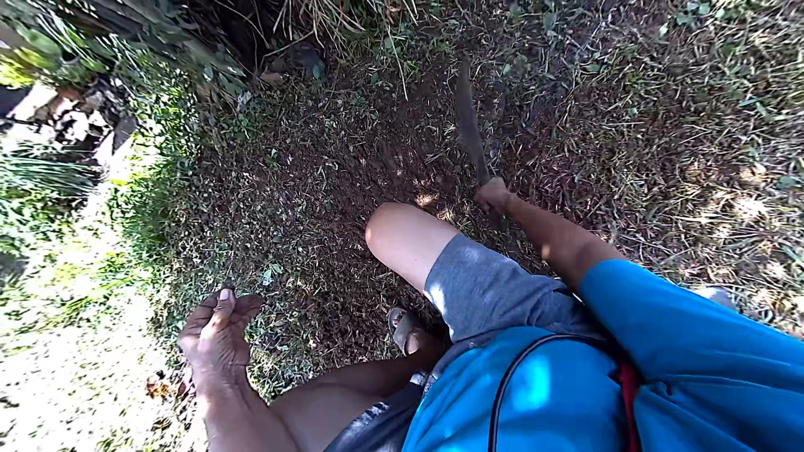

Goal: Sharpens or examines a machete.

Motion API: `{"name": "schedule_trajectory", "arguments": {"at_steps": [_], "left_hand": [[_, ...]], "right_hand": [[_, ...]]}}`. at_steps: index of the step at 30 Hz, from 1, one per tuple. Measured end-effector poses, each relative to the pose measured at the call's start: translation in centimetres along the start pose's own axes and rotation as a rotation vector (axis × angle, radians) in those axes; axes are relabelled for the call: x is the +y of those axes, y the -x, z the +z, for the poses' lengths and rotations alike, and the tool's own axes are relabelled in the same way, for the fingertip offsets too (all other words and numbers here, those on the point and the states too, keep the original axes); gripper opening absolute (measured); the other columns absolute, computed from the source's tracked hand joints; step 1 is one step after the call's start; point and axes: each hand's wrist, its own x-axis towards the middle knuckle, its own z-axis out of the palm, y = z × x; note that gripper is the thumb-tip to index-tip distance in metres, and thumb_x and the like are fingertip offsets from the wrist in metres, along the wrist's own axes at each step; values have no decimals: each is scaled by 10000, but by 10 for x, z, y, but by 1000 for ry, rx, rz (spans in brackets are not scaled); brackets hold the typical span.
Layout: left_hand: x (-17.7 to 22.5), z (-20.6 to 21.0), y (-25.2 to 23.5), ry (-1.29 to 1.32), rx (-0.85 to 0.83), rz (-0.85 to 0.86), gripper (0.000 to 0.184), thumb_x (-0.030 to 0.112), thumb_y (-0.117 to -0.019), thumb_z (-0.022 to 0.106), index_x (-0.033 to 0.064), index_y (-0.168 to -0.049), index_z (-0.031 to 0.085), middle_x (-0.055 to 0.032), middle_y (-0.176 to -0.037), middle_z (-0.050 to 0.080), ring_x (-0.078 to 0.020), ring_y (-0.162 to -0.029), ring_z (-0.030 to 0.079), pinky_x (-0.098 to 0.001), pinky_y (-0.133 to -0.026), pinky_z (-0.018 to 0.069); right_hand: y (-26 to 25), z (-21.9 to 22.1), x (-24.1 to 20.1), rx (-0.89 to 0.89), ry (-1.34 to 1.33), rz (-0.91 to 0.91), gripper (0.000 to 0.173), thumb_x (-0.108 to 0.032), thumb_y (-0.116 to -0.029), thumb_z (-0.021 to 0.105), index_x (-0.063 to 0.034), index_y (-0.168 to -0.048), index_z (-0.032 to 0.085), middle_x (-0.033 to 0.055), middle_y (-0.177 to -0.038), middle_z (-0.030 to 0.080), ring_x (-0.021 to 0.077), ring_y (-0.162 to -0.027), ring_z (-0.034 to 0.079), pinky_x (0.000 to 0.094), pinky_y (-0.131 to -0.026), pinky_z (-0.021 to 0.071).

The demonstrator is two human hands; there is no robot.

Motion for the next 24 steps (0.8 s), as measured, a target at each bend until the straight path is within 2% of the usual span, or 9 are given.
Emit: {"name": "schedule_trajectory", "arguments": {"at_steps": [3, 5, 6, 9, 11, 15, 19, 21, 24], "left_hand": [[4, 3, -1, -10, -9, -2, 99, 86, -1070, 467, 51, -1082, 559, 33, -684, 696, -103, -606, 713, -265, -620, 626], [2, 5, -1, -13, -30, -6, 95, 82, -1066, 468, 59, -1075, 559, 37, -689, 702, -102, -615, 719, -261, -629, 629], [1, 5, 0, -17, -37, -8, 90, 82, -1067, 470, 66, -1068, 559, 44, -688, 699, -95, -614, 717, -254, -632, 628], [1, 4, -1, -12, -45, 2, 99, 77, -1067, 471, 75, -1048, 568, 44, -679, 702, -99, -606, 718, -253, -618, 627], [1, 2, 1, -6, -47, 3, 102, 76, -1066, 461, 73, -1065, 562, 43, -687, 706, -103, -611, 720, -262, -623, 631], [0, -3, 2, 11, -24, 11, 110, 85, -1072, 452, 69, -1080, 561, 39, -700, 710, -115, -620, 726, -275, -637, 638], [1, -6, 1, -3, -15, 5, 114, 90, -1076, 444, 69, -1084, 556, 50, -704, 696, -105, -623, 720, -273, -642, 636], [3, -2, -1, -2, -7, -9, 108, 85, -1077, 453, 59, -1091, 557, 44, -703, 687, -105, -622, 715, -273, -644, 634], [1, -1, -1, 27, 22, -16, 71, 82, -1067, 486, 85, -1043, 553, 42, -696, 686, -100, -611, 708, -268, -634, 627]], "right_hand": [[15, -12, 42, -213, 609, 45, 188, -58, -916, 682, 84, -1012, 607, 187, -872, 599, 270, -712, 592, 448, -656, 507], [31, -36, 47, -241, 775, -23, 287, -98, -918, 717, 135, -1067, 636, 316, -1102, 654, 434, -1031, 661, 608, -880, 519], [34, -49, 52, -232, 809, -74, 306, -124, -924, 729, 134, -1064, 644, 335, -1119, 655, 471, -1072, 656, 646, -902, 510], [53, -74, 47, -133, 759, -131, 227, -102, -920, 716, 97, -1006, 651, 310, -1019, 659, 468, -986, 661, 649, -835, 506], [64, -83, 34, -36, 567, -191, 165, -60, -897, 704, 73, -978, 650, 256, -877, 641, 397, -784, 637, 597, -713, 496], [71, -74, -11, 119, -113, -354, 115, -6, -893, 671, -32, -881, 560, 0, -573, 491, 92, -423, 460, 273, -440, 445], [64, -42, -48, 98, -669, -439, 260, 87, -890, 619, -113, -819, 468, -55, -473, 437, 65, -349, 431, 242, -363, 445], [53, -31, -13, 82, -522, -348, 205, 53, -863, 628, -89, -826, 484, -39, -489, 450, 77, -361, 437, 255, -372, 442], [55, -41, 73, -160, 179, -77, 98, -49, -956, 620, 15, -944, 547, 40, -636, 501, 119, -465, 468, 298, -467, 453]]}}
